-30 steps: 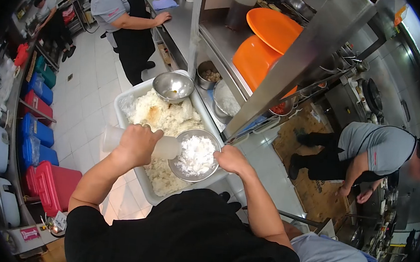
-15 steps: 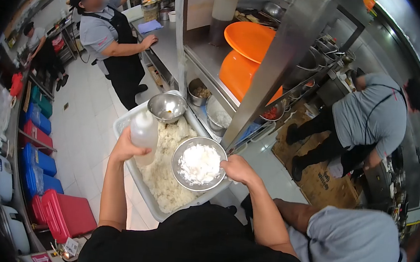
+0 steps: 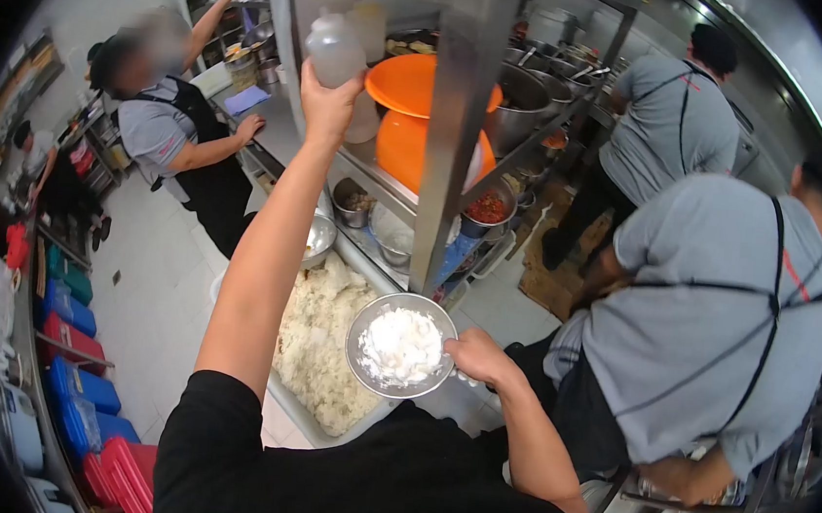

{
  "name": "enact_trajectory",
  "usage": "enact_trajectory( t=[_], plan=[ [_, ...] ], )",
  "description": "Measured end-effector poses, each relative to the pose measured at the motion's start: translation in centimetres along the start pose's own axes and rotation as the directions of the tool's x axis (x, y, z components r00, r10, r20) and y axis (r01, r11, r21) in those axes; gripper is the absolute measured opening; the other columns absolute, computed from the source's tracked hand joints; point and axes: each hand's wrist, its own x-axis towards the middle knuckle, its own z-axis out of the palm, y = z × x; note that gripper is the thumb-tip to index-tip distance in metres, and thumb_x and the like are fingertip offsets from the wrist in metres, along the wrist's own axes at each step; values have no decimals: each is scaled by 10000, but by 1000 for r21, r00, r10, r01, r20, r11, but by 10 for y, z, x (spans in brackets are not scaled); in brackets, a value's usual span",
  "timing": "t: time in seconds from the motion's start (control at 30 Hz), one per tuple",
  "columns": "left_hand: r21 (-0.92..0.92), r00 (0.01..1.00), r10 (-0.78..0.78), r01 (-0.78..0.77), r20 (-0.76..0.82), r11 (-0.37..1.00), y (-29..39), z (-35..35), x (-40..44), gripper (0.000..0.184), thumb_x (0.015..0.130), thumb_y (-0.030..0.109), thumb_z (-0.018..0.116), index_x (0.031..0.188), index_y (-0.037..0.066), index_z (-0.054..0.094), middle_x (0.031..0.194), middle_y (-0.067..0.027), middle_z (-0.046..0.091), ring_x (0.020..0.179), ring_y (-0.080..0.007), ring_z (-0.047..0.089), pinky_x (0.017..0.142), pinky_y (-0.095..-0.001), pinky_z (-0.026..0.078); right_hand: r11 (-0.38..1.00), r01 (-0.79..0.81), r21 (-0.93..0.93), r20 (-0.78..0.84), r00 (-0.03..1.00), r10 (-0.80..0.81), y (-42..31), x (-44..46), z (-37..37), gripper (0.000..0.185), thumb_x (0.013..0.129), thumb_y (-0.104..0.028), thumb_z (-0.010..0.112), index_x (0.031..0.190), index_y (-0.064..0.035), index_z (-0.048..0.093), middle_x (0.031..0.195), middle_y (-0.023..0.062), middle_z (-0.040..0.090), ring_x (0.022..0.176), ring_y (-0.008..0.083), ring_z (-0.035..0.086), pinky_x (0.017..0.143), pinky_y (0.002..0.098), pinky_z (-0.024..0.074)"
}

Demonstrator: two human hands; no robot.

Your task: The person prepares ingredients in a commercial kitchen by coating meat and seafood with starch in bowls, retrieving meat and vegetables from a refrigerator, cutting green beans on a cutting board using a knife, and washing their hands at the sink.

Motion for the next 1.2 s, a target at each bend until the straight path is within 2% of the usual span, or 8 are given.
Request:
enact_trajectory(
  t=[0.13,0.23,0.33,0.4,0.47,0.77,1.07,1.2],
  plan=[
    [214,981,-70,31,179,976,-40,9,19,888,701,333,843,1412,15,416,1274,-252,592,1195,-369,577,985,-417,462,995,-41,92,-36,998,45,29,-22,-4,417,830,-266,545,781,137,641,650,221,622,615,289,631,621,428,490],
    [380,983,177,-179,39,907,47,-23,-56,722,785,257,788,1358,-50,473,1288,-254,566,1223,-355,543,1028,-422,418,984,-79,161,-89,992,94,44,-41,-11,412,837,-261,540,776,132,649,649,215,631,601,276,639,590,405,500],
    [280,986,37,-83,164,956,86,-63,-194,298,821,105,728,1035,-13,556,863,-66,494,770,-195,461,769,-334,441,983,11,182,-266,963,39,89,-50,-4,406,836,-257,543,777,129,652,643,220,634,611,287,648,600,402,506],
    [364,737,-385,201,556,909,77,-84,-292,442,855,205,692,1207,-5,527,1072,-127,592,935,-226,579,842,-288,449,986,6,169,-291,956,44,108,-64,-2,419,832,-282,545,808,119,667,686,241,653,658,347,668,648,431,518],
    [492,-57,-763,794,644,356,114,-77,-338,689,865,148,613,1469,43,296,1267,-202,535,1018,-330,625,657,-404,602,983,-23,180,-319,944,80,132,-79,5,423,833,-289,539,828,112,675,727,255,666,682,382,673,672,451,523],
    [525,-309,-638,833,706,178,152,-37,-508,600,748,-64,422,1331,12,303,1112,-241,583,834,-364,691,523,-431,636,958,-221,-182,-631,774,59,164,-220,36,568,766,-286,719,1226,19,581,1255,255,586,1106,362,614,914,431,508],
    [703,-564,-473,686,676,186,241,-25,-617,598,752,-81,407,1336,-1,306,1158,-254,549,866,-442,673,626,-510,650,935,-145,323,-490,820,296,283,-250,156,717,609,-343,837,1232,-82,598,1159,194,659,1118,346,619,934,412,494],
    [754,-679,-340,631,650,182,244,-35,-660,508,769,-52,406,1269,-134,369,1108,-312,599,841,-495,677,609,-439,657,777,-621,100,-438,674,595,296,-292,160,600,689,-284,762,1265,-198,616,1149,152,680,1093,320,639,946,409,498]
  ],
)
